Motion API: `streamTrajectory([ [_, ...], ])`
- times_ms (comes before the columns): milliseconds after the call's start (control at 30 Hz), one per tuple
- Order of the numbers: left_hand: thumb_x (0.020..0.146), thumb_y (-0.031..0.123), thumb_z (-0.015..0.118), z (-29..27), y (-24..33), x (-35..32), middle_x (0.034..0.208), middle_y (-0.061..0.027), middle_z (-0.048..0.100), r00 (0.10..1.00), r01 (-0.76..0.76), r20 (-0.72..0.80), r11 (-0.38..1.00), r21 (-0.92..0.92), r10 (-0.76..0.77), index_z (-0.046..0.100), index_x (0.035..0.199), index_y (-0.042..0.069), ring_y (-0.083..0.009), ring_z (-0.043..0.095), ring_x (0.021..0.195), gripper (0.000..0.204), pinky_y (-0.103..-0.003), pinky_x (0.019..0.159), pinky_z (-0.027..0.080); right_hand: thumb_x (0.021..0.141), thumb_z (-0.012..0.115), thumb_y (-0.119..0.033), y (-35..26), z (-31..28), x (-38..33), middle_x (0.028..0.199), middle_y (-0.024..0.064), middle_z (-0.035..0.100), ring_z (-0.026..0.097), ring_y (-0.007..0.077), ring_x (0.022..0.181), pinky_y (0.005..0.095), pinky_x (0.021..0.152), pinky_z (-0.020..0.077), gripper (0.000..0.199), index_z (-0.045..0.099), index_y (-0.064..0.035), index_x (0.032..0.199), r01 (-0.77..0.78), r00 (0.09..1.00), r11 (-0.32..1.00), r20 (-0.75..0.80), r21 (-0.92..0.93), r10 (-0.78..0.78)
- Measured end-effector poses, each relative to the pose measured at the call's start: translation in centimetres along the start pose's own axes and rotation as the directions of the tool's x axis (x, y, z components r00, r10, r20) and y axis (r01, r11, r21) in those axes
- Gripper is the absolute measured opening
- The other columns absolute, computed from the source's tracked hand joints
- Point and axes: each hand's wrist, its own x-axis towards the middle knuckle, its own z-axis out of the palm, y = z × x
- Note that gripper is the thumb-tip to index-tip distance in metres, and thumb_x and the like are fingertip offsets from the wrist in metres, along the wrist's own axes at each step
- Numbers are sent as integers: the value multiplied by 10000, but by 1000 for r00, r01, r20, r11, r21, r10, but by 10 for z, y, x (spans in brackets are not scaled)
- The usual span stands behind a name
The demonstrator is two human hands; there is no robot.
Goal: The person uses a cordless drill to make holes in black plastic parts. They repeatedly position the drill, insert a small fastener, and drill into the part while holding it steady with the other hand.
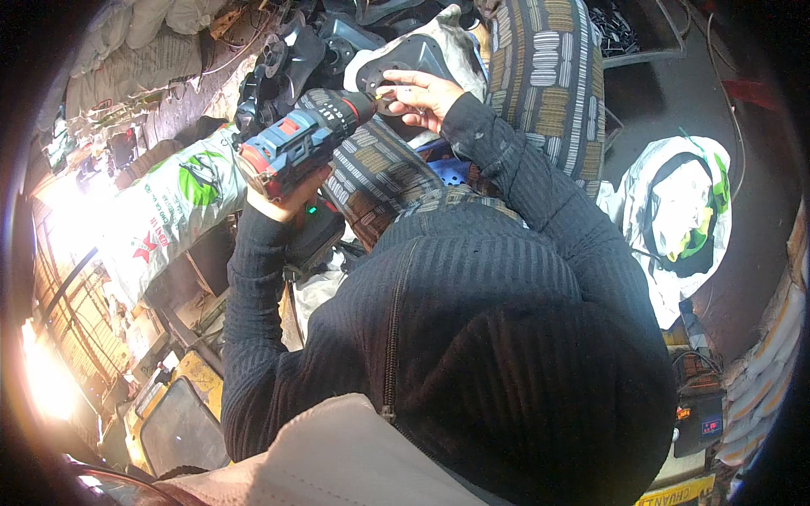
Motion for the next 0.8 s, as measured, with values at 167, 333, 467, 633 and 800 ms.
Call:
streamTrajectory([
  [167, 734, 123, 722, -1, -7, -4, 767, -36, 615, 932, 359, 164, 891, -278, -324, 596, 986, 52, -139, 558, 570, 290, -277, 505, 440, 851, 550, -45, -1, 3, -2, 1281, 146, 471, 562, 141, 913, 295, 823, 508, 637, 242, -91, 1406, -28, 989, 997, 144, 78, 17],
  [333, 742, 203, 725, -4, -15, -9, 973, -78, 634, 924, 360, 210, 911, -202, -319, 599, 1065, 67, -205, 627, 860, 373, -319, 765, 499, 827, 556, 1, 1, 1, -2, 1292, 174, 451, 571, 112, 830, 209, 672, 507, 676, 239, -110, 1414, -61, 986, 994, 162, 95, 45],
  [467, 744, 203, 724, -4, -18, -10, 1006, -86, 627, 908, 389, 238, 905, -173, -345, 598, 1068, 64, -206, 620, 891, 374, -322, 790, 491, 810, 540, 22, 3, -4, 1, 1260, 167, 483, 557, 90, 798, 170, 544, 445, 692, 236, -109, 1417, -74, 983, 997, 168, -3, 73],
  [633, 722, 83, 721, 0, -18, -8, 770, -36, 619, 954, 294, 166, 898, -328, -251, 585, 1016, 40, -120, 552, 553, 326, -270, 487, 439, 792, 523, 29, 4, -6, 2, 1227, 182, 510, 553, 84, 766, 159, 498, 423, 704, 231, -108, 1418, -72, 983, 996, 163, -55, 80],
  [800, 709, 139, 746, -7, -15, -10, 906, -65, 630, 924, 358, 249, 888, -288, -291, 589, 1055, 49, -161, 598, 754, 391, -301, 676, 478, 766, 499, 40, 4, -4, 1, 1215, 210, 516, 560, 105, 755, 163, 477, 410, 729, 216, -104, 1422, -64, 983, 995, 165, -79, 77],
])
